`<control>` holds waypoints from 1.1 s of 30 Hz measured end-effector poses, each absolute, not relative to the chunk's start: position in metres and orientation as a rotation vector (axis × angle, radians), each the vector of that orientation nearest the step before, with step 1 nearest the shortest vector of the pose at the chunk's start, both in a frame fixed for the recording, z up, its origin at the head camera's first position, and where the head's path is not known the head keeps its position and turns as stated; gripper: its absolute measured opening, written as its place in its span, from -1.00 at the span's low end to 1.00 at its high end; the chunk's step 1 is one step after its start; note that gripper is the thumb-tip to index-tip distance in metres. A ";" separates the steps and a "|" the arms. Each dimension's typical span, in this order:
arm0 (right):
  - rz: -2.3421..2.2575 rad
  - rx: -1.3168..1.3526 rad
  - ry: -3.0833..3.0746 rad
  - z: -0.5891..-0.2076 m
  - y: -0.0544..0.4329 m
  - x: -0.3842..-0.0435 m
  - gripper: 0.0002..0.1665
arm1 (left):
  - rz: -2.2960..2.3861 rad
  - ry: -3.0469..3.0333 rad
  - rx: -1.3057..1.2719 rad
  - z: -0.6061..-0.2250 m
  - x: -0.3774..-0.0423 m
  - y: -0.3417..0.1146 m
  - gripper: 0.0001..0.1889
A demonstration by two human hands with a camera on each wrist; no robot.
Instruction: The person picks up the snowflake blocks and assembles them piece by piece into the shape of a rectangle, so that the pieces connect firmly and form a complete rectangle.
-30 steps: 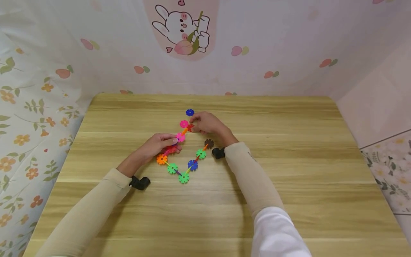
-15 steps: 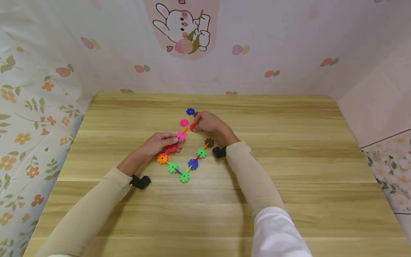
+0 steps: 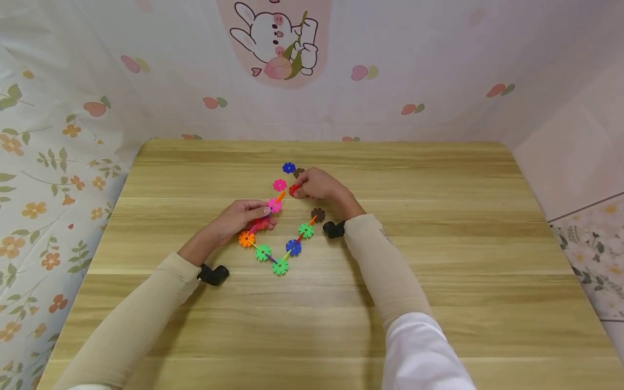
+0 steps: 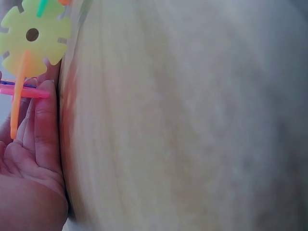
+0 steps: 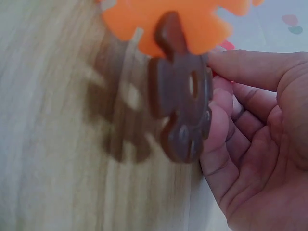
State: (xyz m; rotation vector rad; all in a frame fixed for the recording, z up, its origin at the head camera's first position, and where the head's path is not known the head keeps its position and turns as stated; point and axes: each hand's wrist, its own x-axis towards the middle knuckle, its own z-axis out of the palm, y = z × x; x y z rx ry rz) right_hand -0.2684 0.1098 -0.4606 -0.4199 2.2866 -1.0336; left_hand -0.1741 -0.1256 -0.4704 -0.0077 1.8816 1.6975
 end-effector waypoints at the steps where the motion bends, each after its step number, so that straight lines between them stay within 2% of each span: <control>1: -1.032 -0.425 2.288 -0.460 0.110 -0.269 -0.86 | 1.701 1.877 -0.013 -0.470 -0.174 -0.126 -0.64; 8: -1.062 -0.399 2.248 -0.456 0.115 -0.269 -0.67 | 1.709 1.867 -0.010 -0.474 -0.175 -0.126 -0.64; 33: -1.203 -0.376 2.124 -0.445 0.111 -0.256 -0.71 | 1.723 1.849 0.048 -0.473 -0.174 -0.129 -0.66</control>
